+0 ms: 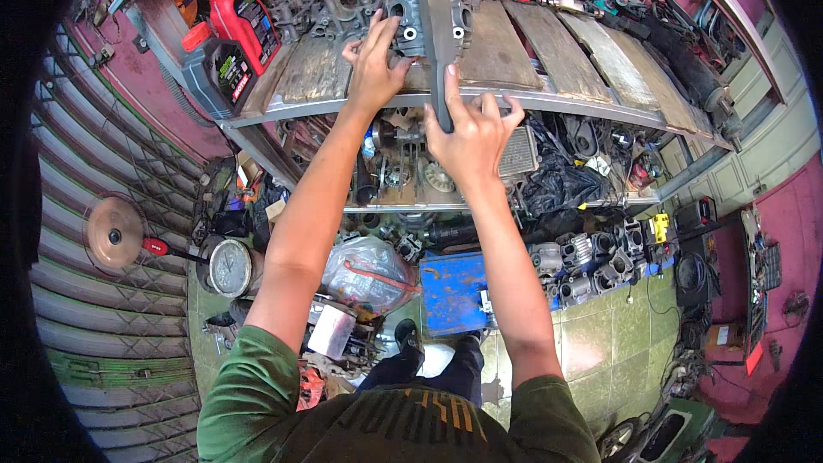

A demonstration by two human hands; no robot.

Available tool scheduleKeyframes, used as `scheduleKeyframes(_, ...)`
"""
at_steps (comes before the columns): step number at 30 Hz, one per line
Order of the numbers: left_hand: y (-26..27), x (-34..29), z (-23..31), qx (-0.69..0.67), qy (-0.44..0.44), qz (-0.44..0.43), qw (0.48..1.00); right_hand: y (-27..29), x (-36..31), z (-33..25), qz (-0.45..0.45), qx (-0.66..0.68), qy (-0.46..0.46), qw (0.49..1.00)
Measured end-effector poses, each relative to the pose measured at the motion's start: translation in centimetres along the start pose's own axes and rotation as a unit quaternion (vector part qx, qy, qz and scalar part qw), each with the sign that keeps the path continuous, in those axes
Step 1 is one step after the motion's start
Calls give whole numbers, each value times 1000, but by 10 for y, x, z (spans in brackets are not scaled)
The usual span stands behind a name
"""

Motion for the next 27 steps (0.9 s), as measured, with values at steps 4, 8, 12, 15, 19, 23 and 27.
scheduleKeyframes(4,0,-1,6,7,-1,-17,1000,10,-48,6,-14,27,-7,999)
scheduleKeyframes(8,5,1,0,7,-12,-8,1000,23,-48,3,-11,44,-1,999)
scheduleKeyframes(12,3,-2,-3,0,-10,-6,1000,15,-11,13,24,28,-7,999)
scheduleKeyframes(15,0,-2,-1,-6,-13,-8,1000,10,-4,18,-3,0,-18,1000)
scheduleKeyframes(19,2,0,0,6,-7,-17,1000,15,-44,16,-16,17,-18,1000)
scheduleKeyframes(23,3,1,2,7,-10,-28,1000,29,-66,16,-29,46,-42,998)
scheduleKeyframes(27,1,-1,-2,0,-10,-20,1000,22,-6,17,35,9,-25,999)
Point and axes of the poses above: each hand's wrist, its own x-axis towards the middle knuckle, its own y-axis out of the back of the hand, z = x × y, the point moved 2 cm from there along x, towards the middle knuckle, and after that the axes turned 4 degrees about z, right-handed, at the moved point
